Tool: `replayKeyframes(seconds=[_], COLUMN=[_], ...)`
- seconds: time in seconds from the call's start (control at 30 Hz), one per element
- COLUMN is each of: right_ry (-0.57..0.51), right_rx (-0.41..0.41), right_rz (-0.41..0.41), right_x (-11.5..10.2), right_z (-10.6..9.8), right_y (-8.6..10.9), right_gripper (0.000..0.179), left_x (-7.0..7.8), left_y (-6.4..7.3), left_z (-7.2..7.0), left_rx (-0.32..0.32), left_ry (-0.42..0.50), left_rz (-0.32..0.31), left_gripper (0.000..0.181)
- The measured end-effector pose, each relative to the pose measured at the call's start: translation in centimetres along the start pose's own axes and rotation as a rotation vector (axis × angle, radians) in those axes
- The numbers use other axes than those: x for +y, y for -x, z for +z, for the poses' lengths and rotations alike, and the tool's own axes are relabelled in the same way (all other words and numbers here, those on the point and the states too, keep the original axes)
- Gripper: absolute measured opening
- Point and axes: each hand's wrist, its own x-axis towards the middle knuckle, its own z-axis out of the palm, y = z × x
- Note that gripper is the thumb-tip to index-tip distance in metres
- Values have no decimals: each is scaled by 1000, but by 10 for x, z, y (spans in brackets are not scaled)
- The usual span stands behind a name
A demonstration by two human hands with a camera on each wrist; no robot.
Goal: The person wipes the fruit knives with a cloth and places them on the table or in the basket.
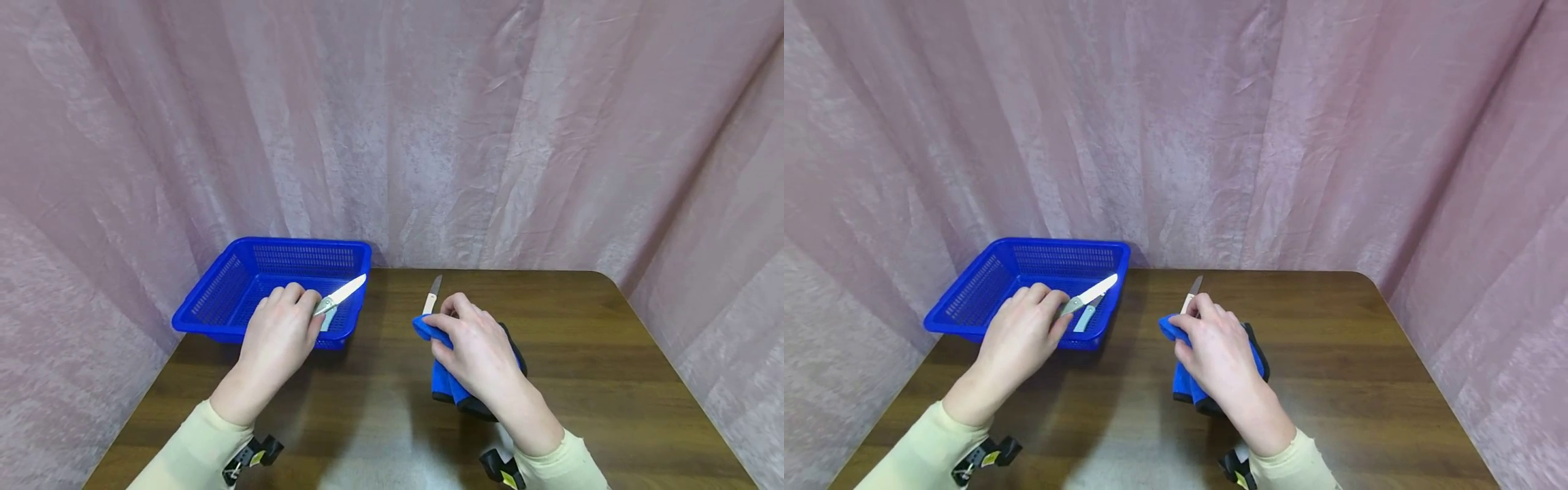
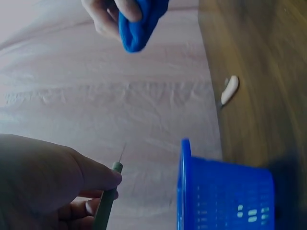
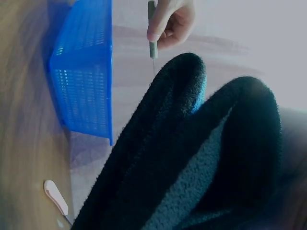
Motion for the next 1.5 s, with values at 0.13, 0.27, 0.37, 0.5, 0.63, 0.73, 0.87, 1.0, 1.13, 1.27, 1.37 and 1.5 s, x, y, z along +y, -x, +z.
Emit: replayKeyframes(seconds=[0.13,0.27,0.37,0.5,0.63,0.73,0.87,1.0,1.13,1.27,1.37,1.5], right_ry=[-14,-25,-30,-37,-46,-43,-38,-36,-32,-40,-45,-43], right_rx=[4,9,12,6,3,1,-8,-8,-4,-5,-4,0], right_rz=[-13,-37,-55,-70,-84,-101,-115,-110,-109,-109,-109,-107], right_x=[-2,-6,-9,-13,-17,-20,-22,-22,-22,-23,-23,-23], right_z=[1,3,5,9,11,13,14,14,14,14,15,15], right_y=[0,-1,0,0,0,0,1,2,3,5,5,6], right_gripper=[33,34,33,31,31,32,31,30,30,31,31,31], left_x=[-11,-23,-32,-45,-59,-68,-77,-82,-87,-93,-97,-98], left_y=[-5,-9,-11,-12,-15,-18,-23,-28,-30,-31,-31,-31], left_z=[1,4,7,13,18,21,25,31,39,48,53,60], left_rx=[-25,-46,-62,-129,-248,-328,-393,-431,-480,-550,-608,-680], left_ry=[7,-3,-9,-16,-8,5,19,29,31,31,31,22], left_rz=[-19,-42,-67,-119,-187,-234,-267,-289,-311,-323,-338,-355], left_gripper=[20,19,18,16,16,16,18,17,16,16,15,14])
